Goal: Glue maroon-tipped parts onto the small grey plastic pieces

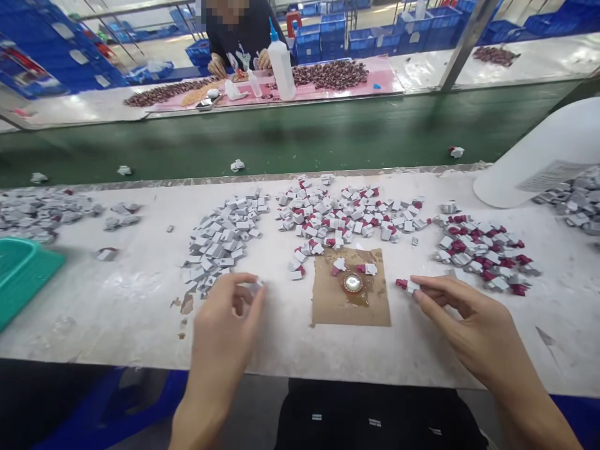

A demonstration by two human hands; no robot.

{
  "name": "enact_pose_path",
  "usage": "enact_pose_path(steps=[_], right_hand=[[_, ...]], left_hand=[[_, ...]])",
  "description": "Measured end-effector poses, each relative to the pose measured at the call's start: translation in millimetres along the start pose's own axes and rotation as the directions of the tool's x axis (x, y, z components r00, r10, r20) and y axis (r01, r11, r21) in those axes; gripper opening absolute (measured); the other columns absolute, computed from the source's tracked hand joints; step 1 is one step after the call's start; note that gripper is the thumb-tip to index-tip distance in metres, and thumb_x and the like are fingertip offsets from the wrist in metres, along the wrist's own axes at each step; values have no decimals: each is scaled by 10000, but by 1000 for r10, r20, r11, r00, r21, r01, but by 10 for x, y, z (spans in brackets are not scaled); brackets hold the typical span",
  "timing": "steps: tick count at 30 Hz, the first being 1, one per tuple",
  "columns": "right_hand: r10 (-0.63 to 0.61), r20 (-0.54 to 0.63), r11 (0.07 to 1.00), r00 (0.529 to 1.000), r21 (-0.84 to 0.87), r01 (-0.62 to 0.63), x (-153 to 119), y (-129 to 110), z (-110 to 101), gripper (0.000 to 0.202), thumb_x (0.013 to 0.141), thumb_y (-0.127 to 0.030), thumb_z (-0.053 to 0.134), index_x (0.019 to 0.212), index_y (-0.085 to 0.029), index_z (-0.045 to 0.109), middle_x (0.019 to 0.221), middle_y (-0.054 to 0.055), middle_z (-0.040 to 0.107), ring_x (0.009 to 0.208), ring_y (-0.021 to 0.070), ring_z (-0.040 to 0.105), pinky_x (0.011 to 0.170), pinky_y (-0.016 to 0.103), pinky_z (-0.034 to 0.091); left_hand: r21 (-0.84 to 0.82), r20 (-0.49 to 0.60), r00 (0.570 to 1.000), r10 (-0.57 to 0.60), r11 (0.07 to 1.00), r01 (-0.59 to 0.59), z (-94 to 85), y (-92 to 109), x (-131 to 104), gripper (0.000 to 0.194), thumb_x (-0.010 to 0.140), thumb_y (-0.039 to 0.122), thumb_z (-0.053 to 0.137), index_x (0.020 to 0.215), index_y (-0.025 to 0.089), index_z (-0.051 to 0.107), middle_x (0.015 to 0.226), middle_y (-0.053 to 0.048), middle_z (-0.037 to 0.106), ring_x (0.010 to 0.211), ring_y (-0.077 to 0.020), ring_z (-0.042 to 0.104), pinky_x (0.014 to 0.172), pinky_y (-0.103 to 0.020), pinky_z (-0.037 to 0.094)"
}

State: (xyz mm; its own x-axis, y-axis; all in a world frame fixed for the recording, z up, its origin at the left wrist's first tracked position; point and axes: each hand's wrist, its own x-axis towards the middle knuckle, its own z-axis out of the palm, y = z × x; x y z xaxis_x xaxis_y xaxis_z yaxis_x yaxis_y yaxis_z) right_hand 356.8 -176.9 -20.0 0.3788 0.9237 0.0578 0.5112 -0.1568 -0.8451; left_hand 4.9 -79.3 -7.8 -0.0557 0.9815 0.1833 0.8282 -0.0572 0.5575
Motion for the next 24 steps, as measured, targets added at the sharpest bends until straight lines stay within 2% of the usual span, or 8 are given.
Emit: enact_pose_path(steps=[2,4,8,11,14,18,22,24], right_hand=[[-44,19,999,999,26,44,18,-45,46,261,1062,-494,799,1181,-290,909,1075,71,869,865,248,793,795,397,697],[-73,30,994,997,86,70,23,-114,114,243,1071,-458,807,1216,-294,912,1107,75,875,903,253,812,809,396,712],[-154,42,974,987,172,145,27,-287,285,256,1104,-358,771,1329,-328,890,1152,60,879,959,257,824,856,418,712],[-235,58,960,970,171,222,52,-361,376,212,1118,-292,741,1259,-328,896,1097,46,870,940,246,815,841,410,687],[-270,73,953,960,162,255,80,-381,416,196,1120,-274,731,1218,-318,895,1056,52,868,928,258,816,818,416,681],[-302,104,947,947,145,286,102,-400,423,203,1122,-266,724,1214,-299,903,1084,65,889,956,275,844,828,422,692],[-317,132,945,939,134,300,113,-440,407,201,1111,-246,739,1205,-289,912,1079,57,891,953,257,844,842,400,692],[-291,114,949,950,164,271,107,-461,393,183,1101,-260,763,1189,-300,919,1065,52,886,938,249,833,833,392,691]], left_hand=[[-86,143,990,18,996,-6,54,100,-77,167,987,421,684,1056,272,717,777,7,676,683,-227,661,690,-367,554],[-117,207,978,27,993,-2,105,163,-113,153,967,399,668,1028,266,715,783,1,684,694,-228,684,694,-366,570],[-106,220,975,3,994,21,136,188,-152,202,957,420,696,1072,258,732,893,-38,732,798,-257,744,754,-400,624],[-131,234,971,51,991,-21,123,141,-195,181,1018,405,650,1065,261,748,974,-58,753,858,-258,763,811,-413,650],[-167,266,959,95,985,-51,127,72,-229,151,1043,394,660,1029,264,737,984,-49,750,831,-238,757,787,-393,658],[-179,277,955,101,982,-52,149,40,-237,174,1005,368,691,1102,253,779,959,-41,735,758,-226,753,740,-390,669],[-186,256,962,94,981,-46,124,130,-229,173,968,373,692,1022,251,802,917,-47,741,726,-237,750,709,-403,662],[-234,274,960,53,972,14,97,229,-235,168,976,398,716,1026,260,797,916,-50,763,772,-250,778,705,-391,661]])
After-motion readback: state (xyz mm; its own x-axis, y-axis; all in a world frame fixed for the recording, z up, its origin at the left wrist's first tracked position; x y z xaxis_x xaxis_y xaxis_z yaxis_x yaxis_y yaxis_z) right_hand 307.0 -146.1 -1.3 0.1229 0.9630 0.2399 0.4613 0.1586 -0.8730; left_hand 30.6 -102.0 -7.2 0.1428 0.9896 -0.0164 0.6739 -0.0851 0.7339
